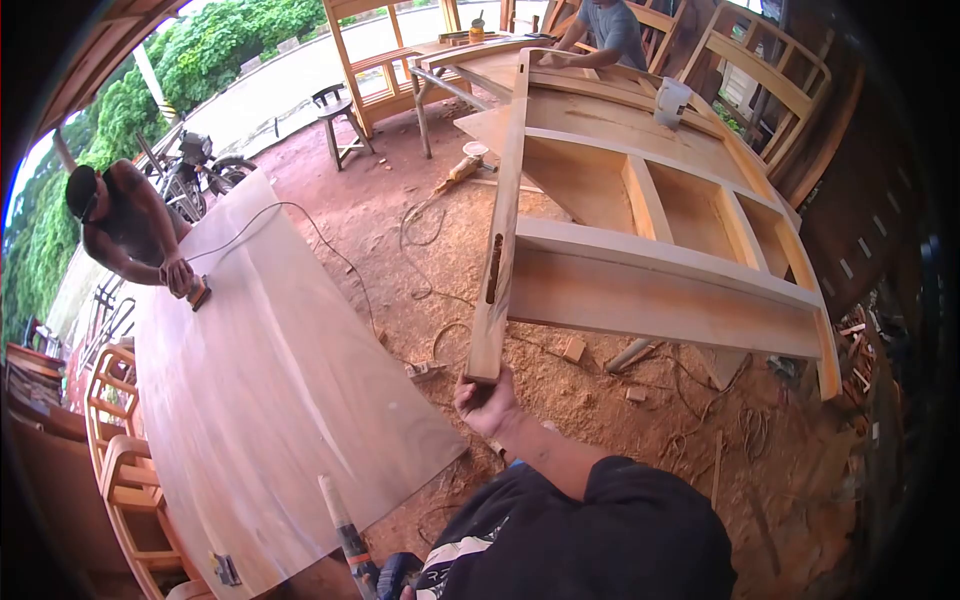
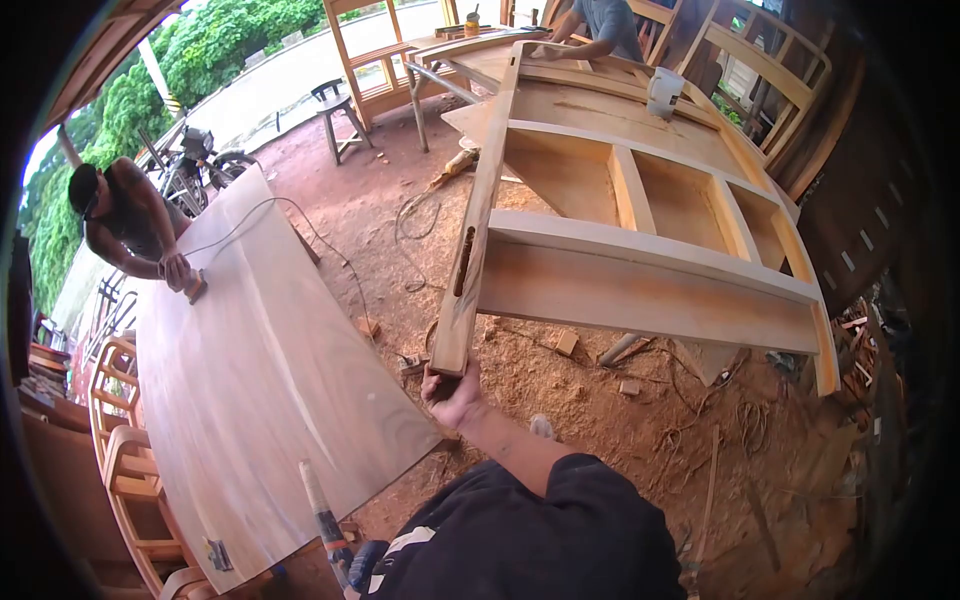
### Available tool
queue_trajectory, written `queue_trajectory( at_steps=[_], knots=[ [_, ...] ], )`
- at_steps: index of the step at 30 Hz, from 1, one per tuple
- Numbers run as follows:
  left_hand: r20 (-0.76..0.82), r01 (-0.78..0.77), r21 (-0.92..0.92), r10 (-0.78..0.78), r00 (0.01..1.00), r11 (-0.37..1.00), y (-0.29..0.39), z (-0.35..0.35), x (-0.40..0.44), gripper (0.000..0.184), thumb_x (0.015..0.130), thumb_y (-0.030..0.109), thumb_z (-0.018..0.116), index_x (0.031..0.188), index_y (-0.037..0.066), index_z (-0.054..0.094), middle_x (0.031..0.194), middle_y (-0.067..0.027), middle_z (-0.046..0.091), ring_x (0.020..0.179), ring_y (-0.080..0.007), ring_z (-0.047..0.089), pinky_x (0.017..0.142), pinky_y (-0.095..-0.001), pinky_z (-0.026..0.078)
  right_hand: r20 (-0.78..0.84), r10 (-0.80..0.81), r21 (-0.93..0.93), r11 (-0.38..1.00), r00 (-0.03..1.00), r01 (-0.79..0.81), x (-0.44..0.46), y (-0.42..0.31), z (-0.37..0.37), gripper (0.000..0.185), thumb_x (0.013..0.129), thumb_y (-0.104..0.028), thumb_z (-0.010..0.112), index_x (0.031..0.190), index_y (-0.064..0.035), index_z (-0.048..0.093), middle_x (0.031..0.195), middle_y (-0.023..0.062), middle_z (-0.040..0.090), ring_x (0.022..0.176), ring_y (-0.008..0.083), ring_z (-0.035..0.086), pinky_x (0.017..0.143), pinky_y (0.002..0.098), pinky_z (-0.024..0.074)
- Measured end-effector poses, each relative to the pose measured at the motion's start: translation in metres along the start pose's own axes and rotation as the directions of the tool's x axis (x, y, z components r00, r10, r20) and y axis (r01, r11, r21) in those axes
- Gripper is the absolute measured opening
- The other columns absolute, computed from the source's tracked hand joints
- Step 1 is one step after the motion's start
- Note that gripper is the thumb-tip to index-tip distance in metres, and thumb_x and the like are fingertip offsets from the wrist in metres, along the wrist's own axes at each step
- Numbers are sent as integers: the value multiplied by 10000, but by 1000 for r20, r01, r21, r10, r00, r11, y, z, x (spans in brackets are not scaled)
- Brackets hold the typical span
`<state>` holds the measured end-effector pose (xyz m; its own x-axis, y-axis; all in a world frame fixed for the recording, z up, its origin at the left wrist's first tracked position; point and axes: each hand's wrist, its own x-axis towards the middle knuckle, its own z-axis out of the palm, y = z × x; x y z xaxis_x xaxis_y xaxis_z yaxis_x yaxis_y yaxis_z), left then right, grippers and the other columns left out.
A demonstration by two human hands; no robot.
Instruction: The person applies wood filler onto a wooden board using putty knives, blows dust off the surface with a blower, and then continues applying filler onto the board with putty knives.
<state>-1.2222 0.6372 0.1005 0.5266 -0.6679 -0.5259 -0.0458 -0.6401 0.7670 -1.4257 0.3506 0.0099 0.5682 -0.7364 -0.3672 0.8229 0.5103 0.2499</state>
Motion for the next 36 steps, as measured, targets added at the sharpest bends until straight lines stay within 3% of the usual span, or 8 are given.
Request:
queue_trajectory(
  at_steps=[15,19,22,26,30,32,35,36],
  knots=[
    [-229,134,-259,-195,954,957,-83,13,-71,173,782,130,718,807,-2,608,628,-26,586,530,-104,546,511,-245,426,-46,79,-78,994,996,-83,8,-12,-20,616,780,-609,525,953,-23,604,895,83,624,651,157,487,599,282,407],
    [-425,126,-371,-289,858,920,-125,52,-81,157,810,109,684,842,-17,596,656,-41,588,554,-112,555,532,-251,440,-36,193,-363,912,981,-193,0,-26,-25,695,781,-577,522,1241,-56,513,1095,77,606,821,203,542,729,311,454],
    [-565,69,-490,-377,734,869,-128,92,-88,154,820,81,665,893,-33,591,690,-38,586,573,-109,556,542,-248,446,-11,377,-552,770,926,-320,10,-55,-41,725,819,-494,575,1354,-45,380,1147,99,596,958,216,548,822,360,464],
    [-636,-91,-731,-628,449,676,-141,145,-74,148,843,84,644,929,-22,586,690,-41,583,578,-112,551,562,-253,465,-509,406,-554,521,759,-650,84,-111,-98,738,877,-555,496,1403,-64,334,1199,103,560,953,236,556,851,400,467],
    [-575,-297,-814,-762,296,499,-199,174,-28,180,847,89,640,981,-9,569,777,-40,585,595,-114,543,533,-264,466,-821,-50,-570,145,569,-809,88,-179,-183,516,933,-467,480,1270,-77,453,1116,84,575,942,220,556,846,370,467],
    [-541,-400,-816,-795,276,417,-244,195,-10,217,839,76,647,1019,-1,553,814,-38,582,603,-117,545,526,-264,466,-797,-187,-580,-32,575,-814,95,-189,-195,410,937,-410,507,1164,-70,532,1025,76,587,921,204,554,826,347,474],
    [-508,-490,-807,-811,290,330,-320,237,37,291,823,53,663,1072,7,520,838,-32,574,603,-119,548,526,-264,472,-747,108,-664,-187,656,-724,150,-215,-252,355,934,-354,524,1148,-71,535,1066,68,569,946,196,546,839,346,470],
    [-511,-505,-803,-803,307,317,-340,245,54,305,825,61,660,1088,22,512,821,-35,568,583,-126,550,517,-267,469,-676,-80,-701,-238,732,-673,168,-187,-268,219,946,-278,506,1049,-85,523,932,72,601,802,177,561,711,306,480]
  ],
)
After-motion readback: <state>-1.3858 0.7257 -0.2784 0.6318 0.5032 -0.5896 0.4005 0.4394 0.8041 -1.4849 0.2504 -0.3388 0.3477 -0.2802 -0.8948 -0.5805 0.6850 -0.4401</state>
